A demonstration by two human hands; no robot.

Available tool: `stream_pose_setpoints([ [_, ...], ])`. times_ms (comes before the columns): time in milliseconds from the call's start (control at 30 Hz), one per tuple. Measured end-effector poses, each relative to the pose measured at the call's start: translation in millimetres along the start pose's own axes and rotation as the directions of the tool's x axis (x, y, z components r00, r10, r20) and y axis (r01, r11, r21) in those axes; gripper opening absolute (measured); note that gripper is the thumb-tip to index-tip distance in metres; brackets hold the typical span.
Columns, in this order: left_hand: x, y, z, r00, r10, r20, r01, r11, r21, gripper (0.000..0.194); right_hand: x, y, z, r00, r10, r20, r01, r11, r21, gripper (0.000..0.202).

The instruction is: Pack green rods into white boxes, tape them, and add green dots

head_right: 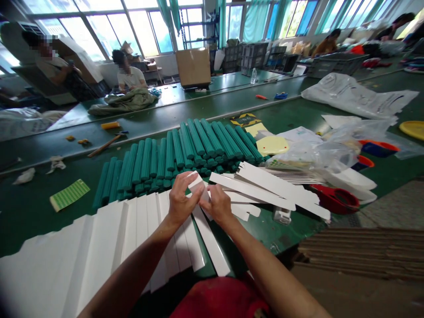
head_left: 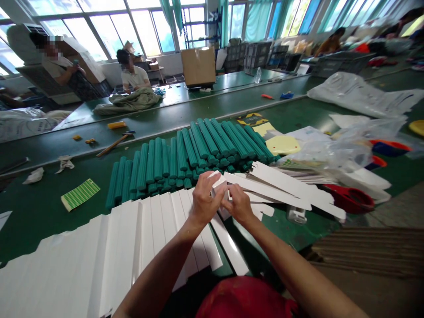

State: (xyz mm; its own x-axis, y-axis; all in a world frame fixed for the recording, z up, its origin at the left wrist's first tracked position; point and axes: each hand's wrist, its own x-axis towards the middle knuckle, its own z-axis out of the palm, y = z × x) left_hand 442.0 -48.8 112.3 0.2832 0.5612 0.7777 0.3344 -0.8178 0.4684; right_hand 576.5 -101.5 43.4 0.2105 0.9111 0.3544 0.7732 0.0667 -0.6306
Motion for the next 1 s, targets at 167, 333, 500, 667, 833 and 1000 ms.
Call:
stream_pose_setpoints([
  [167,10.1,-13.8,3.1,0.993,-0.113,-0.027,0.113,0.993,0.025,0.025,-16.9,13.5,25.9,0.979,0.021,0.201,0.019,0.981,-0.194,0.042],
  [333,-4.0,-35.5,7.5,0.915,-0.402,0.029,0.401,0.916,0.036,0.053,-36.4,30.4,-20.8,0.93,0.021,0.368,0.071,0.969,-0.236,0.046],
  [500,-62.5,-54.2,9.1,0.842,-0.529,0.108,0.502,0.841,0.203,0.054,-98.2,86.2,-68.5,0.764,0.166,0.624,0.113,0.917,-0.382,0.049],
  [667,-103.4,-65.0,7.8,0.815,-0.544,0.197,0.469,0.821,0.325,0.037,-146.4,115.9,-59.8,0.678,0.248,0.692,0.111,0.896,-0.43,0.057],
  [833,-104.6,-66.4,19.7,0.813,-0.481,0.327,0.348,0.853,0.39,0.029,-127.3,90.7,-28.9,0.659,0.266,0.703,0.101,0.895,-0.434,0.064],
  [1000,-101.6,-58.8,51.6,0.745,-0.325,0.582,0.101,0.918,0.384,0.012,-67.7,81.0,6.6,0.729,0.209,0.652,0.081,0.919,-0.385,0.054],
])
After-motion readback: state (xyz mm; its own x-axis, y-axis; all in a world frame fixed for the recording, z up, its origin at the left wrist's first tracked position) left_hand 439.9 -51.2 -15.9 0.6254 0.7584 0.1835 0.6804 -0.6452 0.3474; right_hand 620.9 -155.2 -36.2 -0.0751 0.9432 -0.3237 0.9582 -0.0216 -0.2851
